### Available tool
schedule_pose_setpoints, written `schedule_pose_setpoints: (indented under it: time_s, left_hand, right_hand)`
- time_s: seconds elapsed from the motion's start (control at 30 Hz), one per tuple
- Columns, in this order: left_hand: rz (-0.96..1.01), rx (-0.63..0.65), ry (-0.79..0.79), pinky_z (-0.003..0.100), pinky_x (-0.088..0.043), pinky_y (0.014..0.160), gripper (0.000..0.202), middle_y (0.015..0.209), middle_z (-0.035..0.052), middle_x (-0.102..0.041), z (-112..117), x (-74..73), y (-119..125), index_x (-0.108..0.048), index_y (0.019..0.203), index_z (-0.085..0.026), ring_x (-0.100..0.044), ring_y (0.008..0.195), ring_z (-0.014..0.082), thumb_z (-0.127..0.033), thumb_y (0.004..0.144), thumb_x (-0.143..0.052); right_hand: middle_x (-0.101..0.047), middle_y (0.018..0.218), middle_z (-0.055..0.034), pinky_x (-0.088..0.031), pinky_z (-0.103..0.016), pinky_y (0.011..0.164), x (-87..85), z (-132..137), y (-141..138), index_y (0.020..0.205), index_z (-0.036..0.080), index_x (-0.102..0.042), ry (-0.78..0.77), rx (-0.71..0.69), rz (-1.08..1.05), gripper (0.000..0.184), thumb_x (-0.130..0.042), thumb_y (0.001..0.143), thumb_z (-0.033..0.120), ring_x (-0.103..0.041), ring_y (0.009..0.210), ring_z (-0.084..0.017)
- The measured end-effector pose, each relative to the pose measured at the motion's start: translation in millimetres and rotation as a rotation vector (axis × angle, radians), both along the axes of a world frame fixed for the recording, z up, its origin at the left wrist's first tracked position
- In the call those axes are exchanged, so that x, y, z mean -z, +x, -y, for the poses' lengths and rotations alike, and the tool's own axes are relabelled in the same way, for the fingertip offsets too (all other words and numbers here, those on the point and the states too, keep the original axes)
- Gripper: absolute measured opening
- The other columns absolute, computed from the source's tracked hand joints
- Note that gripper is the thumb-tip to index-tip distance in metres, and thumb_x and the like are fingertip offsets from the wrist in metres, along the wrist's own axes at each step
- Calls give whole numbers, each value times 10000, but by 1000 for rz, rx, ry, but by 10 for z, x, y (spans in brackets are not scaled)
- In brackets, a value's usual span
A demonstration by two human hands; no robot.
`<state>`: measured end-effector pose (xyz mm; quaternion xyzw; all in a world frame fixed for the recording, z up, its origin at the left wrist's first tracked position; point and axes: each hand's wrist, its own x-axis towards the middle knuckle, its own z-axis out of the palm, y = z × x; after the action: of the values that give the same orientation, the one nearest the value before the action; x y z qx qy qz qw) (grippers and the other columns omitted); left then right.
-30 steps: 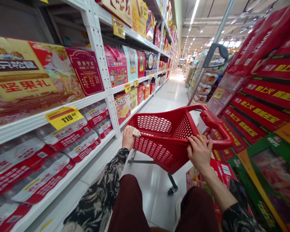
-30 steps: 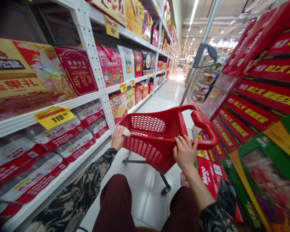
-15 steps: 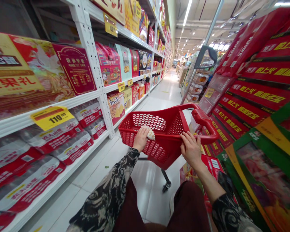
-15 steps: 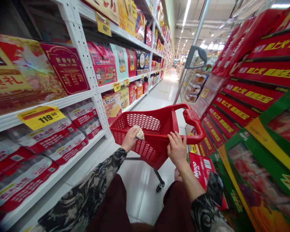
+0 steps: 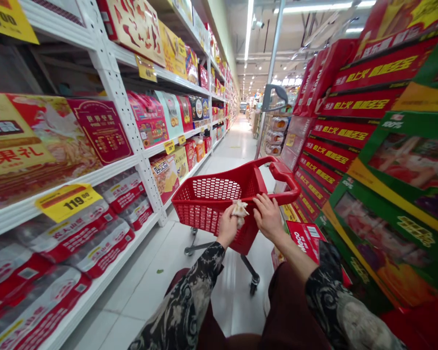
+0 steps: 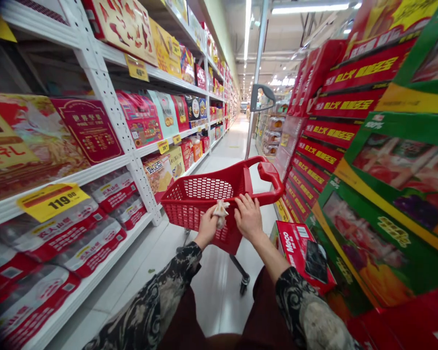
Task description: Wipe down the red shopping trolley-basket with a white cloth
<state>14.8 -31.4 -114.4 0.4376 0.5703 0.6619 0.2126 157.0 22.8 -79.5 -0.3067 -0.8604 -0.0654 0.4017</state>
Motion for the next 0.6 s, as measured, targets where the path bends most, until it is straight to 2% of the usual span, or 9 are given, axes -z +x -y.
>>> schedule_pose_setpoints:
  time_s: [0.07,0.17,0.3,0.37,0.47,0.53,0.6]
  left_hand:
    - [218,30,-39,348,-450,948,353,1137,83,-649,74,1,118,-620,1073,-160,-595,1047,179,-136,743,-497]
    - [472,127,-47,319,-472,879,340,1046,78,-682,178,35,222,-631,1004,-154,-626,961,180,-146,674,-550]
    - [682,304,-119,273,-478,779,352,860,44,-704,319,52,304,-638,865,-145,-644,852,174,-83,535,-531]
    - [721,365,-175,245,-470,710,366,810,36,-695,383,35,347,-640,843,-137,-639,805,163,-79,502,-519]
    - [679,430,-208,222,-449,640,369,820,39,-688,446,3,427,-647,859,-128,-626,772,153,-96,507,-542]
    - [650,435,-186,222,-450,661,365,860,46,-687,459,-9,481,-643,874,-129,-623,796,155,-100,518,-570]
    - [644,403,-162,229,-455,712,376,895,46,-684,454,-11,524,-633,889,-138,-621,827,154,-88,517,-594]
  right_hand:
    - [-537,1303,-141,-354,-484,1030,83,191,-7,1221,141,-544,-47,-105,-39,378,-413,874,209,-481,1219,-234]
    - [-510,1331,-137,-398,-453,1012,362,482,-22,1268,164,-504,-128,-250,-11,428,-455,845,212,-466,1238,-233]
    - [-469,1343,-208,-427,-453,1000,841,636,7,1343,92,-401,-284,-237,-20,618,-570,768,243,-454,1249,-283]
    - [-422,1373,-229,-433,-454,995,1006,617,45,1359,77,-367,-315,-195,-58,673,-591,743,231,-438,1262,-300]
    - [-307,1453,-211,-411,-480,1006,1097,569,101,1408,114,-284,-244,-159,-147,735,-576,736,183,-346,1326,-302]
    - [-256,1486,-179,-371,-516,1026,1100,553,122,1424,160,-265,-155,-163,-170,752,-566,735,150,-286,1356,-304]
    - [-266,1487,-157,-367,-519,1028,1107,549,129,1420,189,-288,-109,-178,-152,737,-544,733,110,-295,1353,-296]
